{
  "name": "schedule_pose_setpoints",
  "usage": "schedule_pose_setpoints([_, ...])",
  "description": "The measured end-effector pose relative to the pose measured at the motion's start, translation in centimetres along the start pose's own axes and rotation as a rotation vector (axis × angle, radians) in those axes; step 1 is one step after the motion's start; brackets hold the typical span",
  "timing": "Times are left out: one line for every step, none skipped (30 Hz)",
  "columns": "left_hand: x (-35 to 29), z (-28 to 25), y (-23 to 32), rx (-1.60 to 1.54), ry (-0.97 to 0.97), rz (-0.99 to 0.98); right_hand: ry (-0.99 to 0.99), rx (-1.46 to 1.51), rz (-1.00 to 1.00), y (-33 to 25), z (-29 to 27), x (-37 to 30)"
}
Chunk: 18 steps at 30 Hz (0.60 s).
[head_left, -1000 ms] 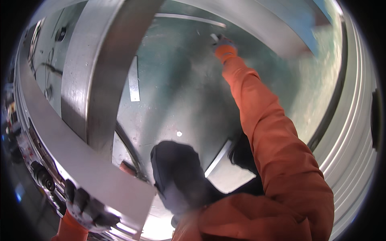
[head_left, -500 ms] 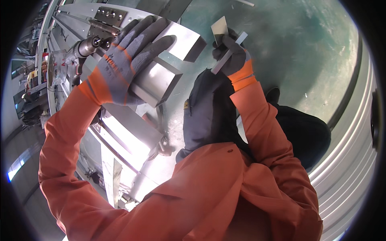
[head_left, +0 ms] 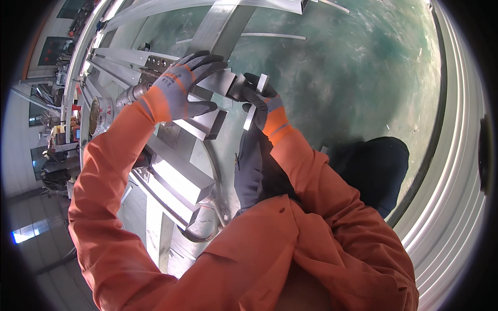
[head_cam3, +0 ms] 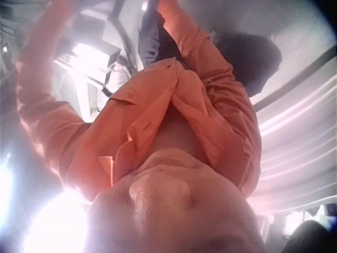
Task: The person aligns and secures metal frame components using a cordless drill. They repeatedly position brackets, insert fasteners, and tighten them to assemble the structure.
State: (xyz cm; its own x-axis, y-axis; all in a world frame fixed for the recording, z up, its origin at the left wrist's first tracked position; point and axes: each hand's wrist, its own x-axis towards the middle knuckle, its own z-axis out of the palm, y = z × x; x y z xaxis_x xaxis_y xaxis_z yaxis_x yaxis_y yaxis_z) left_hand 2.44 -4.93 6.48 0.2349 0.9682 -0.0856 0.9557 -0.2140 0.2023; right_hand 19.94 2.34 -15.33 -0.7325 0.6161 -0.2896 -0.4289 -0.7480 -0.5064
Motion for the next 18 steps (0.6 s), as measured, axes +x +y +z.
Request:
schedule_pose_setpoints([0.2,0.3,0.2,-0.037,-0.012,-0.026,0.002,-0.021,-0.005,0.1,0.2,-0.2])
schedule_pose_setpoints([0.4,0.6,0.1,-0.073,-0.024,-0.052,-0.003,-0.011,-0.012,0.2,0.4,-0.3])
schedule_pose_setpoints([0.6,1.5,-0.8,-0.248,-0.067,-0.132,-0.008,-0.001,-0.02,0.2,0.5,-0.5])
schedule_pose_setpoints([1.0,1.6,-0.6,-0.225,-0.087,-0.139,-0.008,0.006,-0.029,0.3,0.4,-0.4])
schedule_pose_setpoints([1.5,1.5,-0.3,-0.201,-0.106,-0.145,0.009,-0.025,-0.082,0.7,0.4,-0.4])
schedule_pose_setpoints([1.9,1.6,-0.2,-0.178,-0.124,-0.15,0.012,-0.034,-0.106,0.8,0.2,-0.3])
schedule_pose_setpoints([2.0,1.6,-0.6,-0.154,-0.096,-0.133,0.013,-0.044,-0.127,0.5,0.7,-0.6])
schedule_pose_setpoints([2.1,1.8,-0.8,-0.184,-0.143,-0.175,0.015,-0.054,-0.147,0.4,1.2,-0.8])
schedule_pose_setpoints([2.3,2.0,-0.9,-0.215,-0.19,-0.215,0.034,-0.042,-0.176,0.6,1.3,-0.9])
schedule_pose_setpoints([3.0,2.3,-0.8,-0.251,-0.233,-0.245,0.062,-0.077,-0.195,0.4,1.1,-0.9])
schedule_pose_setpoints([2.6,2.8,-1.7,-0.184,-0.242,-0.271,0.079,-0.101,-0.205,0.5,1.7,-1.1])
schedule_pose_setpoints([2.1,4.0,-3.2,-0.117,-0.249,-0.296,0.095,-0.125,-0.214,0.6,2.3,-1.4])
schedule_pose_setpoints([2.4,4.2,-3.1,-0.111,-0.223,-0.268,0.102,-0.166,-0.231,0.6,2.2,-1.2])
schedule_pose_setpoints([2.7,4.5,-3.0,-0.103,-0.195,-0.239,0.107,-0.208,-0.247,0.5,2.0,-1.0])
schedule_pose_setpoints([2.6,4.5,-2.9,-0.147,-0.141,-0.17,0.113,-0.25,-0.263,0.4,1.9,-0.8])
schedule_pose_setpoints([2.7,4.3,-2.4,-0.191,-0.087,-0.108,0.117,-0.29,-0.291,0.4,1.7,-0.7])
schedule_pose_setpoints([2.9,4.4,-2.2,-0.157,-0.09,-0.116,0.121,-0.331,-0.318,0.4,1.5,-0.7])
schedule_pose_setpoints([3.2,4.6,-2.1,-0.124,-0.093,-0.123,0.124,-0.374,-0.346,0.4,1.2,-0.7])
